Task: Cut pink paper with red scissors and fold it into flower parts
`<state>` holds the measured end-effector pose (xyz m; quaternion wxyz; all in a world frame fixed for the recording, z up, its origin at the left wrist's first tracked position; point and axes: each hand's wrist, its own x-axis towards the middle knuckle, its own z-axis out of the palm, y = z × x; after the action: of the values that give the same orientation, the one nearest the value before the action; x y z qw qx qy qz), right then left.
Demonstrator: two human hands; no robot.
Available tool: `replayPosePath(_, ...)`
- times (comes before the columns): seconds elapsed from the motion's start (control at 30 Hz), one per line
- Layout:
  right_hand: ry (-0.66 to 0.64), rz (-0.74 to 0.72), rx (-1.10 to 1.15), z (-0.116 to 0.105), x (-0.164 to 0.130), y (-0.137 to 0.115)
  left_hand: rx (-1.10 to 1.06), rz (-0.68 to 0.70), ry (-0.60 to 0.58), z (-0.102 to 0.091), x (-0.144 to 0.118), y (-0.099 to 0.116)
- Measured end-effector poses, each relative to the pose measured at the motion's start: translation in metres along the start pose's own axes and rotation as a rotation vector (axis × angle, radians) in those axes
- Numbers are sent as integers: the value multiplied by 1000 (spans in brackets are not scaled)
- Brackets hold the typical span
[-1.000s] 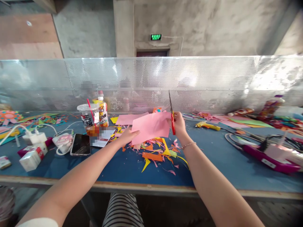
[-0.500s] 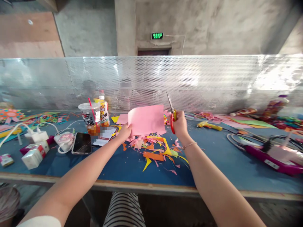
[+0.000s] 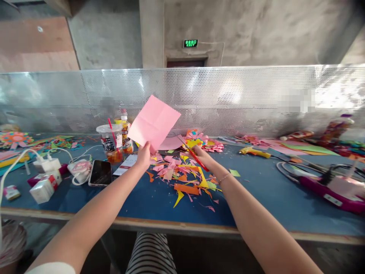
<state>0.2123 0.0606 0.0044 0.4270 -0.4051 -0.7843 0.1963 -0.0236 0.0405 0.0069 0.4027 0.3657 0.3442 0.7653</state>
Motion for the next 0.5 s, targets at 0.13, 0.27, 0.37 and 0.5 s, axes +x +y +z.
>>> replayPosePath(0.13,-90,17,33,10,-6,-21,-13,11,-31,4,-6,2)
replayPosePath(0.27,-127,50,117,14,-10,-34,-27,-22,-88,7,-13,-1)
replayPosePath(0.37,-156,91,196,13,-14,-40,-23,-25,-100,8,-16,-3)
replayPosePath(0.5,-205,139,281,11,-17,-46,-8,-12,-83,9,-16,-3)
